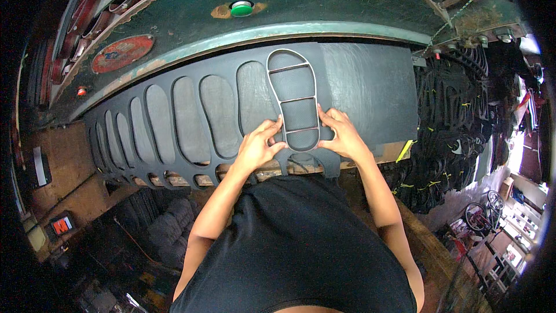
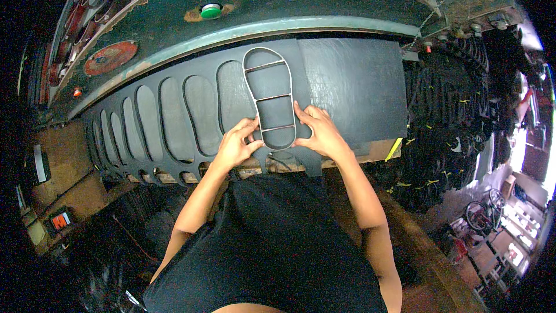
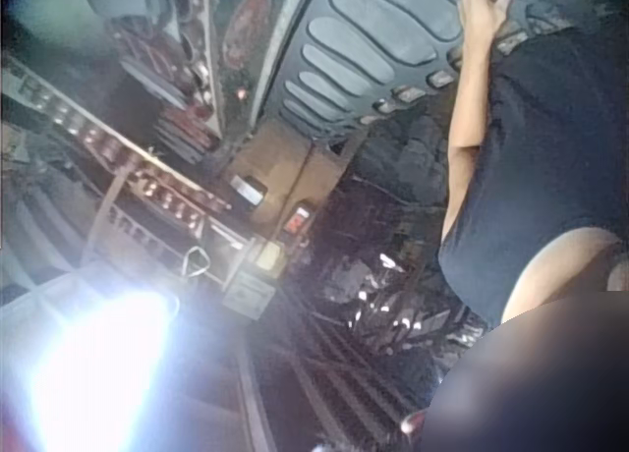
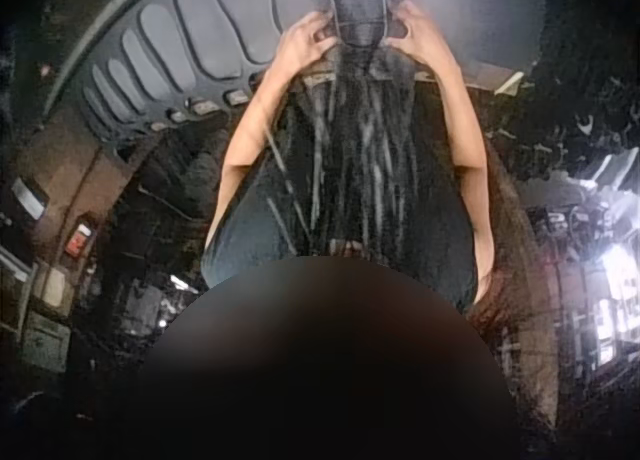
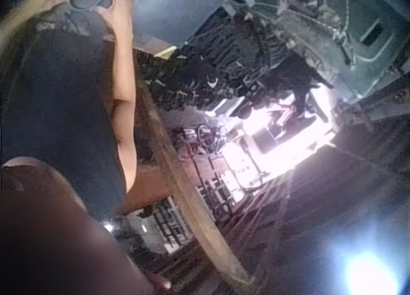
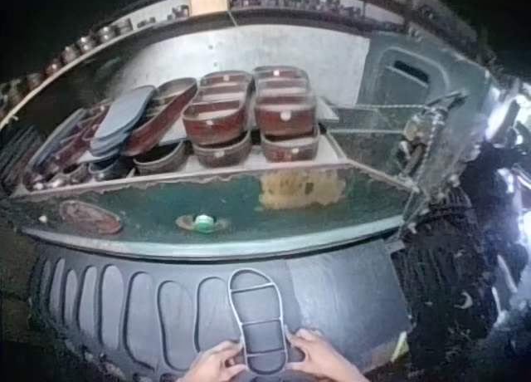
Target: The person places a slipper sole on a cutting machine and uses shears to cut along a template. They then remove the cut sole and place it on a pile. The person repeats this process with multiple slipper soles.
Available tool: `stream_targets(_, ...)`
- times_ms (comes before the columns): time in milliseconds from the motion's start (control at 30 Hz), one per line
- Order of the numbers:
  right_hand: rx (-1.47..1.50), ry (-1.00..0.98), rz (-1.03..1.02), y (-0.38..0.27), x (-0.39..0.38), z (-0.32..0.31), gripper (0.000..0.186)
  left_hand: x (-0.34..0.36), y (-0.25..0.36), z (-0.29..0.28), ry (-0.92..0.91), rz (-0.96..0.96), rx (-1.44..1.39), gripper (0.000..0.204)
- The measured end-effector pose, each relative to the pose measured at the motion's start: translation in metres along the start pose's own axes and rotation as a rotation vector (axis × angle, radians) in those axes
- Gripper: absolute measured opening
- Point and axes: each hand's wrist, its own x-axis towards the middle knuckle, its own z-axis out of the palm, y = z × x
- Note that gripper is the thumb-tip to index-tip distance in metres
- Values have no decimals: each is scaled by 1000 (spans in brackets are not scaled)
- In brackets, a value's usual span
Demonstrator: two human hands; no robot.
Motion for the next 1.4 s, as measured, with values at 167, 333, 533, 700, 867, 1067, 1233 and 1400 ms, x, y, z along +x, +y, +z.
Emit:
stream_targets(167,125,-111,91,-13,5,-26,68,5,9,-14,-17,-10,-143,67)
stream_targets(333,85,203,-13,-47,31,-65,49,13,0,-59,185,20,-242,57)
stream_targets(533,-10,641,-267,-124,97,-80,38,16,-40,-170,648,27,-253,42)
stream_targets(700,-148,982,-542,-192,170,-65,40,3,-95,-290,1188,109,-409,69)
stream_targets(867,-290,1000,-477,-226,249,-28,61,-19,-176,-422,1669,117,-531,79)
stream_targets(1067,-572,1364,-483,-200,318,-17,59,4,-242,-527,1624,-38,-701,117)
stream_targets(1233,-678,1424,-497,-177,335,-34,53,61,-235,-540,1741,-11,-639,98)
stream_targets(1400,-664,1499,-554,-168,337,-46,53,75,-224,-546,1698,-48,-643,96)
